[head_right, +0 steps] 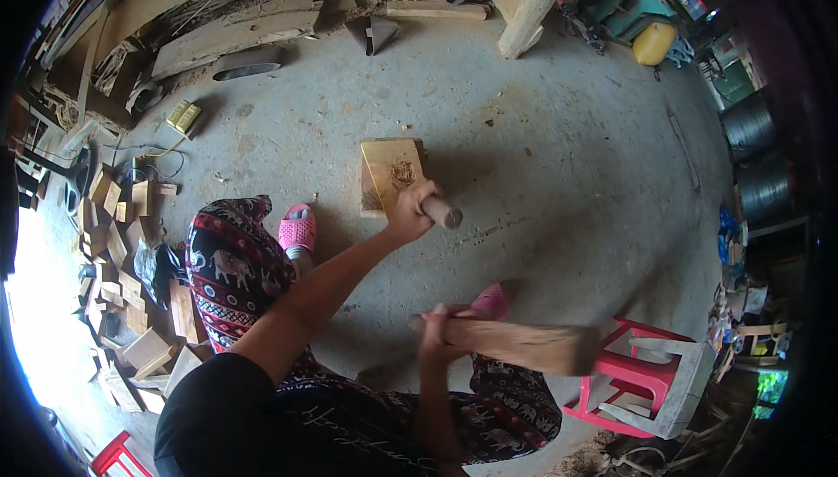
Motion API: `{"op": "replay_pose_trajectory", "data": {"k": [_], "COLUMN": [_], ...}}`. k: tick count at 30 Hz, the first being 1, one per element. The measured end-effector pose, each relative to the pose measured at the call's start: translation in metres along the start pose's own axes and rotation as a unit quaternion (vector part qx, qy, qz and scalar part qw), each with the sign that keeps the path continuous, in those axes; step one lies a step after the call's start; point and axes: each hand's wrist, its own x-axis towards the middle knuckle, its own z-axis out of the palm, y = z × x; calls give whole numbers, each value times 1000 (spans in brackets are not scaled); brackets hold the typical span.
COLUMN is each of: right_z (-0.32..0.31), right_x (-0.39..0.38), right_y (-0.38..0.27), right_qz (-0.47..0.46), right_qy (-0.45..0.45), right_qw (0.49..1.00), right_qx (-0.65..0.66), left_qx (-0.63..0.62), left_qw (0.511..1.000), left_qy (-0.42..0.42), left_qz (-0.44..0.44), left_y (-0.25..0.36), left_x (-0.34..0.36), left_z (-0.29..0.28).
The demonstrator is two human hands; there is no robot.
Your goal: The person carves a wooden block using a chisel and a wooden mallet, then stands up, walks over to a table, and picks up a mobile phone.
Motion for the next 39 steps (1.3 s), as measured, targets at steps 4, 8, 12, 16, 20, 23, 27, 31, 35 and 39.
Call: {"op": "replay_pose_trajectory", "data": {"k": [4,8,12,16,20,23,27,31,35,39], "right_z": [5,-15,-3,6,-12,-8,2,-8,-1,10], "right_x": [-16,-13,-17,-24,-22,-25,-25,-19,-21,-25], "right_y": [15,10,17,27,31,39,38,15,15,36], "right_qz": [368,185,98,346,161,79,256,293,162,165], "right_qy": [-115,-11,31,-98,-4,9,-100,-33,-36,-127], "right_qw": [918,983,994,932,987,994,953,955,985,966], "right_qx": [-97,-15,-44,-48,-5,-72,-129,-31,-55,-156], "left_qx": [36,38,54,60,68,62,64,61,52,158], "left_qw": [999,998,996,996,994,994,994,995,994,983], "left_qy": [-28,-35,-66,-62,-78,-92,-81,-73,-95,-34], "left_qz": [13,18,21,24,15,7,18,19,31,89], "left_y": [-9,-14,-18,-20,-22,-26,-30,-32,-34,-36], "left_x": [-11,-15,-17,-20,-24,-24,-22,-22,-22,-20], "left_z": [4,4,3,0,-2,-3,-5,-9,-15,-19]}}
